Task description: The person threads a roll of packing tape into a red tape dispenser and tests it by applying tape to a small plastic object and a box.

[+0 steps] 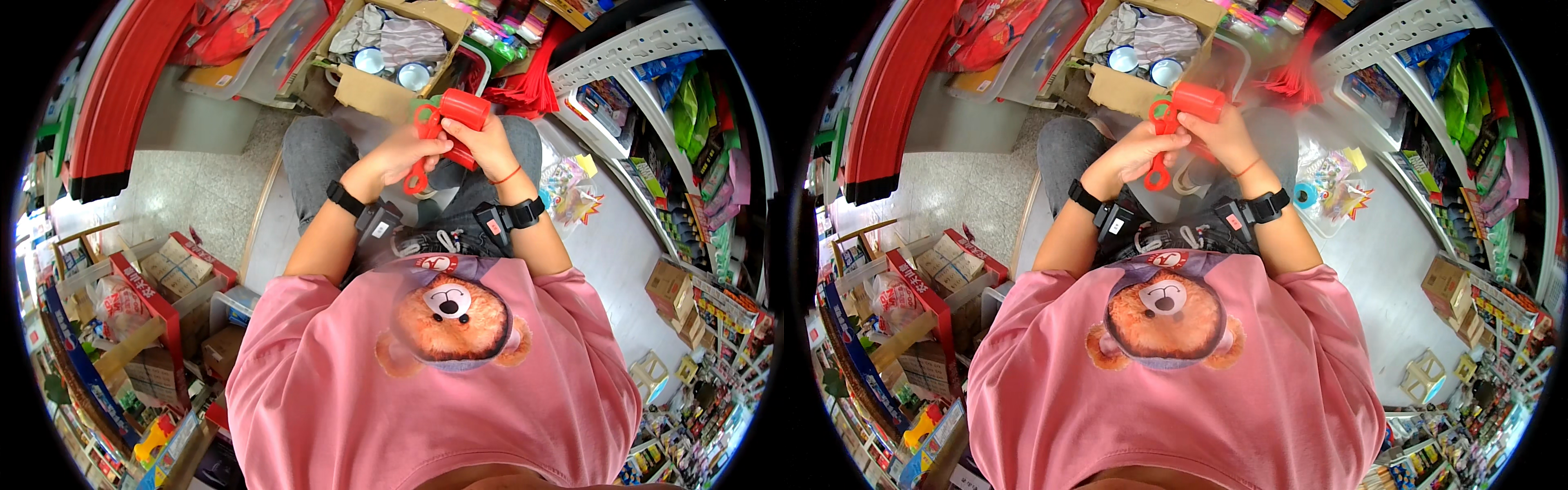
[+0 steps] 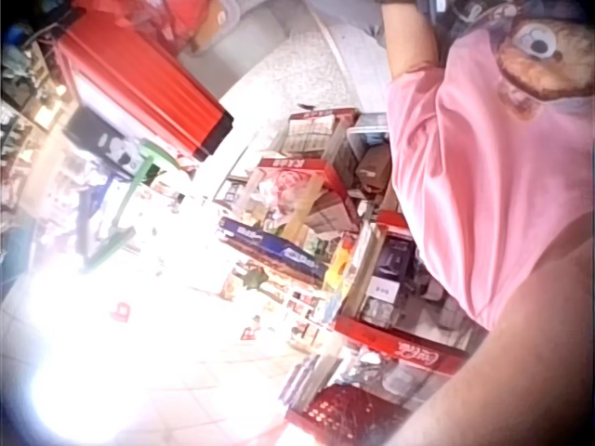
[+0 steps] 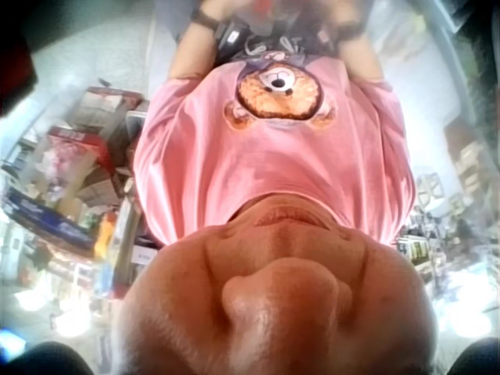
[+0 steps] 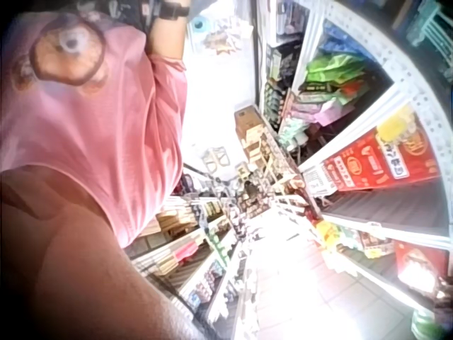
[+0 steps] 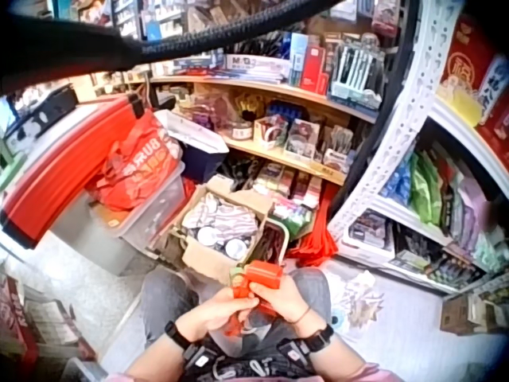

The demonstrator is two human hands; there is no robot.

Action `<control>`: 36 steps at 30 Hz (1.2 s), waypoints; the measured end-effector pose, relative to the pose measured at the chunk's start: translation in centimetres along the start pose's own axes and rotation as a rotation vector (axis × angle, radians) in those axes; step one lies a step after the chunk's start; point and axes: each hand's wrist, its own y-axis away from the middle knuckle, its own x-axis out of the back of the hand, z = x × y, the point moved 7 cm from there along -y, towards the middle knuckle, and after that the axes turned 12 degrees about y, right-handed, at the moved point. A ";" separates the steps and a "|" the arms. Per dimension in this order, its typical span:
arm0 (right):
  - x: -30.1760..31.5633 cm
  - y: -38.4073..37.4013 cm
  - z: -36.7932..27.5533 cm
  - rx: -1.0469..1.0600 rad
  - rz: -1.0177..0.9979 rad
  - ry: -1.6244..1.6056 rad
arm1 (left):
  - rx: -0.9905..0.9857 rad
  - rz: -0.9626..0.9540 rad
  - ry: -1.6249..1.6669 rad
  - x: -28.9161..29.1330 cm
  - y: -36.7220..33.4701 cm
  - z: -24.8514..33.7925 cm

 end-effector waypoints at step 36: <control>-0.7 1.1 0.3 -0.114 0.076 -0.384 | -0.246 0.224 -0.180 1.6 0.0 1.6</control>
